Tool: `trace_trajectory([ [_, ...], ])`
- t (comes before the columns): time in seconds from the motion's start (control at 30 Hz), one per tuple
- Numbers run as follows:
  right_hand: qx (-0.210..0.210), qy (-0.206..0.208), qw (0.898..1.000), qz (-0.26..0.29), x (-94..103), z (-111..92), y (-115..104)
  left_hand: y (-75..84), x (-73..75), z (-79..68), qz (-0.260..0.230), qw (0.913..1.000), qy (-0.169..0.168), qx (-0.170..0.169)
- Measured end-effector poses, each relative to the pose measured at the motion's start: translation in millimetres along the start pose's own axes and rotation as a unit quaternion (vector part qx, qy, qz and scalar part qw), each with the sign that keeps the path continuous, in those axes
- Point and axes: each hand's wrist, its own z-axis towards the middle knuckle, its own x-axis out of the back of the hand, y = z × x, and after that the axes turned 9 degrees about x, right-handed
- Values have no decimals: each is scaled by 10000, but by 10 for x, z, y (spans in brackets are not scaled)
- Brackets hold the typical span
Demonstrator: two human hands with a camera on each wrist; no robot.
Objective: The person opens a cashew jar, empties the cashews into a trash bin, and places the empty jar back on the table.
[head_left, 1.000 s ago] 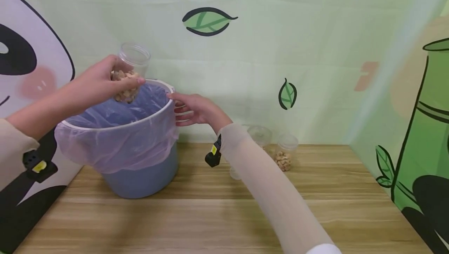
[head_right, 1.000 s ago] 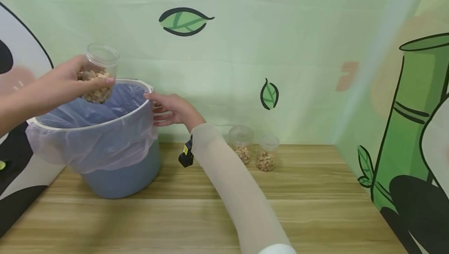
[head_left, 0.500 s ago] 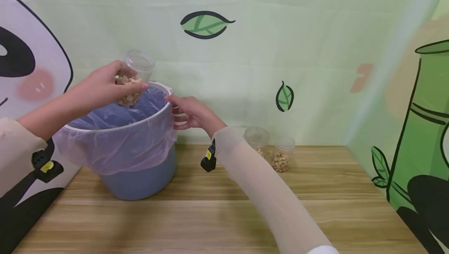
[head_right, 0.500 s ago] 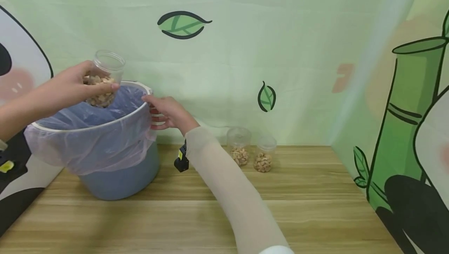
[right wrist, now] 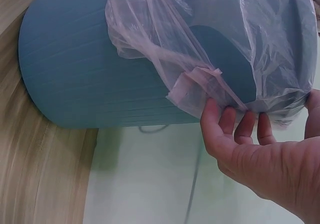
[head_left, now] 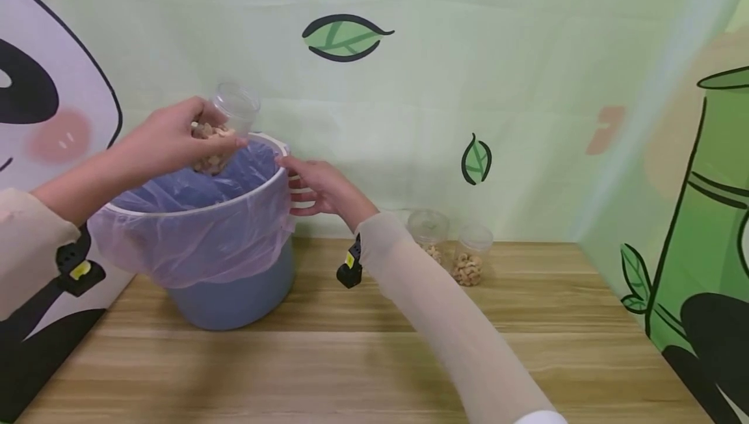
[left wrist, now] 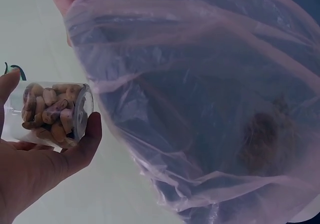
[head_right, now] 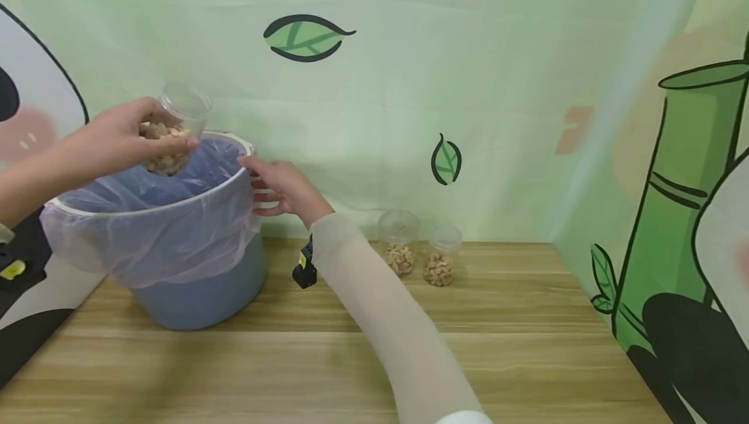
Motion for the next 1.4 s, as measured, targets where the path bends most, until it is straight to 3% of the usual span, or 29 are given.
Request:
trace_trajectory([
  [0.6, 63, 58, 9999, -107, -91, 66, 68, -185, 76, 139, 1144, 9923, 425, -217],
  [0.8, 28, 73, 10000, -58, -138, 82, 106, -281, 105, 176, 1660, 9837, 611, -316],
  [1.4, 200, 134, 9997, 9, -195, 88, 125, -288, 376, 408, 2427, 9679, 384, -530],
])
